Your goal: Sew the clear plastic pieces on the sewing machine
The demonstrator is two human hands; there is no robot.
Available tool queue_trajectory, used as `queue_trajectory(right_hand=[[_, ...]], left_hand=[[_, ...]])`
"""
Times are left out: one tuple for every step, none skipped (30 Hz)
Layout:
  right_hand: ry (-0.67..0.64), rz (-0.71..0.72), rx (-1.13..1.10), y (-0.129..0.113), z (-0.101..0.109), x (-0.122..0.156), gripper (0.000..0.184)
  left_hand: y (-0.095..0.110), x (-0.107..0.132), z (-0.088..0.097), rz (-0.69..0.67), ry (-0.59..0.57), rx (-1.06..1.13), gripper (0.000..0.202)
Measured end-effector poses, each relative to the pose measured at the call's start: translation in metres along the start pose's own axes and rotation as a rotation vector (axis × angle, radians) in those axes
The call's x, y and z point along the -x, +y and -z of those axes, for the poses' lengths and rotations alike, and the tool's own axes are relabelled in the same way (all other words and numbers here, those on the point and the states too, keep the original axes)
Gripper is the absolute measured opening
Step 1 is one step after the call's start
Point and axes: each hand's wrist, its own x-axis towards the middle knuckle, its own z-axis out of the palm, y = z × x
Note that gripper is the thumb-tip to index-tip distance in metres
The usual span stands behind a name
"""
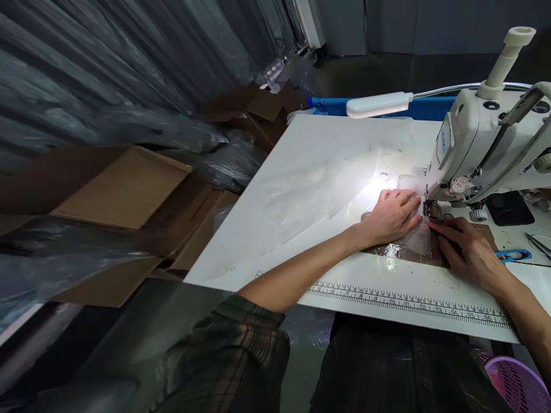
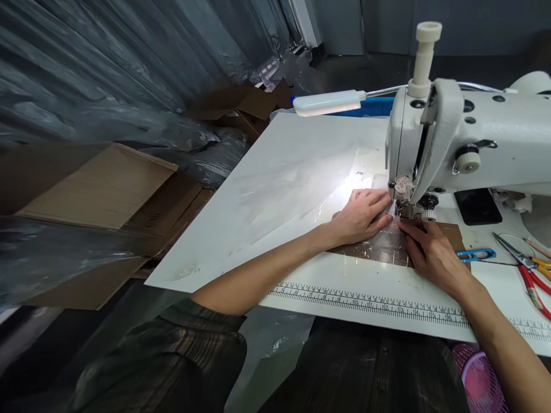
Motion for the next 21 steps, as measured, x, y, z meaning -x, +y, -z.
queue_trajectory(right_hand=[[0.007, -0.015, -0.008, 0.0, 0.002, 0.0, 0.036], [0.019, -0.024, -0.014, 0.0, 0.003, -0.001, 0.035], [0.034, -0.028, -0.017, 0.001, 0.005, -0.002, 0.034], [0.046, -0.029, -0.015, 0.002, 0.006, -0.002, 0.034], [0.054, -0.028, -0.004, 0.003, 0.006, -0.002, 0.034], [0.056, -0.027, 0.014, 0.004, 0.007, -0.002, 0.034], [0.052, -0.029, 0.039, 0.006, 0.007, -0.002, 0.035], [0.044, -0.031, 0.068, 0.007, 0.007, -0.002, 0.034], [0.035, -0.032, 0.096, 0.009, 0.007, -0.002, 0.034], [0.027, -0.032, 0.121, 0.01, 0.006, -0.002, 0.034], [0.022, -0.032, 0.139, 0.011, 0.006, -0.002, 0.033], [0.019, -0.032, 0.152, 0.012, 0.006, -0.001, 0.033], [0.02, -0.033, 0.159, 0.013, 0.005, -0.001, 0.033], [0.023, -0.036, 0.164, 0.013, 0.004, -0.001, 0.033], [0.029, -0.038, 0.166, 0.013, 0.004, -0.001, 0.034], [0.035, -0.039, 0.165, 0.012, 0.003, 0.0, 0.034], [0.038, -0.038, 0.163, 0.012, 0.002, 0.0, 0.034], [0.041, -0.038, 0.159, 0.012, 0.001, 0.0, 0.034], [0.042, -0.04, 0.154, 0.012, 0.001, 0.0, 0.034], [0.041, -0.043, 0.146, 0.012, 0.001, 0.0, 0.033], [0.039, -0.046, 0.135, 0.011, 0.002, -0.001, 0.033]], left_hand=[[-0.002, -0.001, 0.001, 0.002, 0.047, -0.005, 0.038], [-0.005, -0.003, 0.002, 0.007, 0.09, -0.016, 0.037], [-0.008, -0.006, 0.004, 0.015, 0.118, -0.033, 0.037], [-0.013, -0.01, 0.005, 0.021, 0.126, -0.052, 0.036], [-0.019, -0.014, 0.007, 0.025, 0.109, -0.071, 0.036], [-0.025, -0.018, 0.008, 0.021, 0.068, -0.083, 0.036], [-0.032, -0.023, 0.009, 0.013, 0.013, -0.086, 0.036], [-0.039, -0.026, 0.01, 0.001, -0.043, -0.081, 0.036], [-0.045, -0.029, 0.011, -0.013, -0.091, -0.071, 0.036], [-0.049, -0.031, 0.012, -0.026, -0.119, -0.058, 0.036], [-0.052, -0.031, 0.014, -0.039, -0.124, -0.045, 0.036], [-0.052, -0.029, 0.016, -0.049, -0.105, -0.034, 0.036], [-0.05, -0.025, 0.018, -0.058, -0.073, -0.02, 0.035], [-0.046, -0.02, 0.021, -0.071, -0.042, 0.002, 0.034], [-0.04, -0.014, 0.023, -0.094, -0.023, 0.038, 0.032], [-0.033, -0.008, 0.026, -0.126, -0.023, 0.089, 0.031], [-0.027, -0.001, 0.028, -0.166, -0.043, 0.152, 0.028], [-0.021, 0.005, 0.03, -0.21, -0.077, 0.219, 0.025], [-0.015, 0.011, 0.031, -0.247, -0.111, 0.281, 0.022], [-0.011, 0.015, 0.031, -0.272, -0.138, 0.331, 0.019], [-0.009, 0.019, 0.03, -0.281, -0.15, 0.364, 0.017]])
